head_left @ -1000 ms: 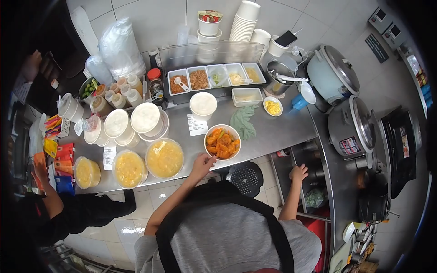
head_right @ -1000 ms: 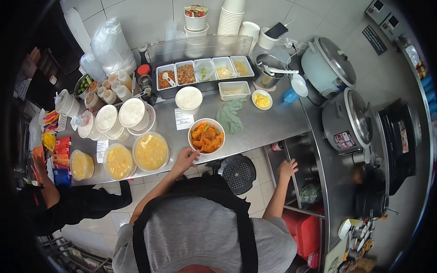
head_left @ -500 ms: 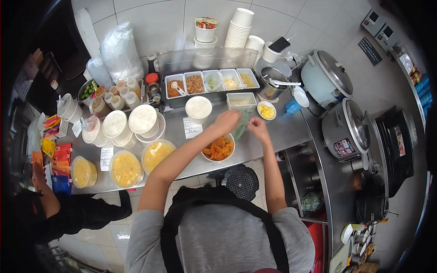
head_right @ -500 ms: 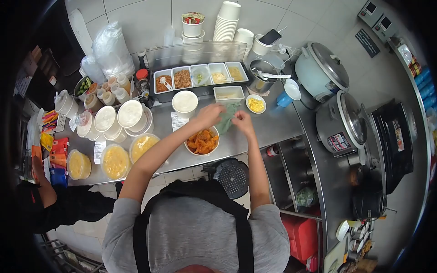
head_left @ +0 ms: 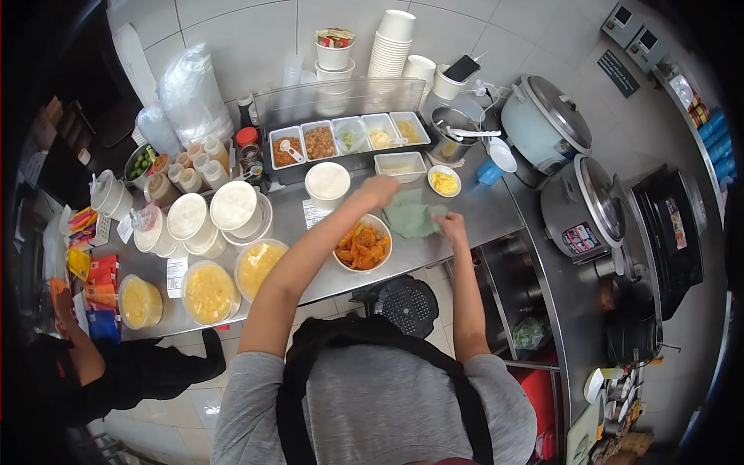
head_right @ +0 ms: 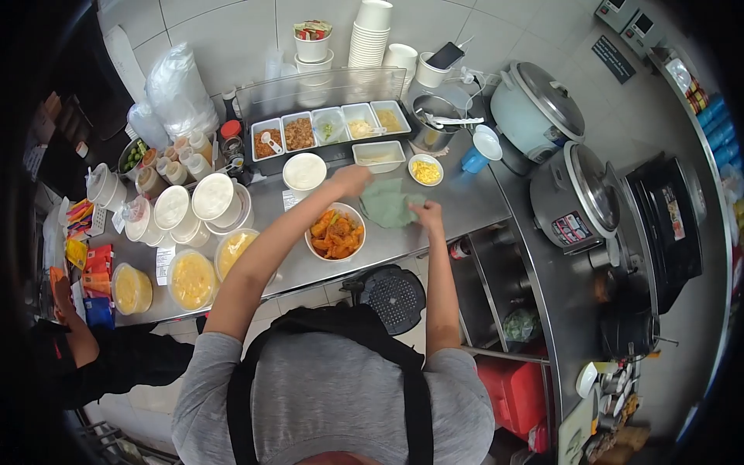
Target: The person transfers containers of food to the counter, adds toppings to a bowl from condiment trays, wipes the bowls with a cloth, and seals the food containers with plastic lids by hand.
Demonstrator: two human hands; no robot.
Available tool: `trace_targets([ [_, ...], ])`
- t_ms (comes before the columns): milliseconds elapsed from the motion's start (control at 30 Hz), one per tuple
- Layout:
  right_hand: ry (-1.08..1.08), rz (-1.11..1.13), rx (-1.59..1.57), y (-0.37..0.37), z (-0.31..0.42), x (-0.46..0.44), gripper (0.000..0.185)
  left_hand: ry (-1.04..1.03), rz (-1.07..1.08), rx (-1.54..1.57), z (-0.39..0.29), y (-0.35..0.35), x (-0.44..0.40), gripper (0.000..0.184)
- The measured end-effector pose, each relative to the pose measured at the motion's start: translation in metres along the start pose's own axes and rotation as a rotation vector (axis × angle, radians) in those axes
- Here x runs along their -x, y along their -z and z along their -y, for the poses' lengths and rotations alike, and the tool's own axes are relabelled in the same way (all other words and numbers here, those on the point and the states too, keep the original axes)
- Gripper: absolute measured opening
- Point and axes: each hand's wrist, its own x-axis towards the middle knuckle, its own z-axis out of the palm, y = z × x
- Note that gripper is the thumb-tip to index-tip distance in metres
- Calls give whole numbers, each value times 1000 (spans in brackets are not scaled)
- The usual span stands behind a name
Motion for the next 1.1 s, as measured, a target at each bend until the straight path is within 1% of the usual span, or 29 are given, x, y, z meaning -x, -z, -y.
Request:
trace_targets([
  [33, -42, 39, 332, 7, 3, 5, 21, 86, 136, -69, 7, 5, 2, 17],
  [133, 187, -244, 498, 21, 16, 8, 26, -13, 251, -122, 20, 19, 27, 10],
  [233, 733, -393, -18, 13, 44, 4, 22, -38, 205, -43, 33, 12, 31, 8],
  [333, 363, 269, -224, -12, 67, 14, 17, -48, 294, -3, 37, 11, 30, 13],
  [400, 528, 476, -188, -43, 63, 13, 13, -41, 262, -19, 36, 8, 33, 14],
  [500, 642, 619, -251, -70, 67, 22, 13, -15, 208, -20, 35, 3, 37, 13],
  [600, 541, 806, -90, -50, 50, 18, 10, 2, 143, -13, 38, 2, 43, 12],
  [700, 322, 628, -445, -53, 46, 26, 11, 14, 97, -2, 39, 1, 45, 10],
  [800, 266, 587, -426, -65, 46, 39, 10, 53, 80, 6, 39, 2, 47, 8],
  [900, 241, 705, -378, -50, 30, 44, 10, 87, 47, 16, 41, -1, 51, 8],
  [1000, 305, 465, -485, -50, 34, 66, 12, 167, -22, 3, 41, -4, 54, 6],
  [1100, 499, 339, -343, -57, 31, 78, 12, 218, -70, 21, 41, -13, 61, 5],
])
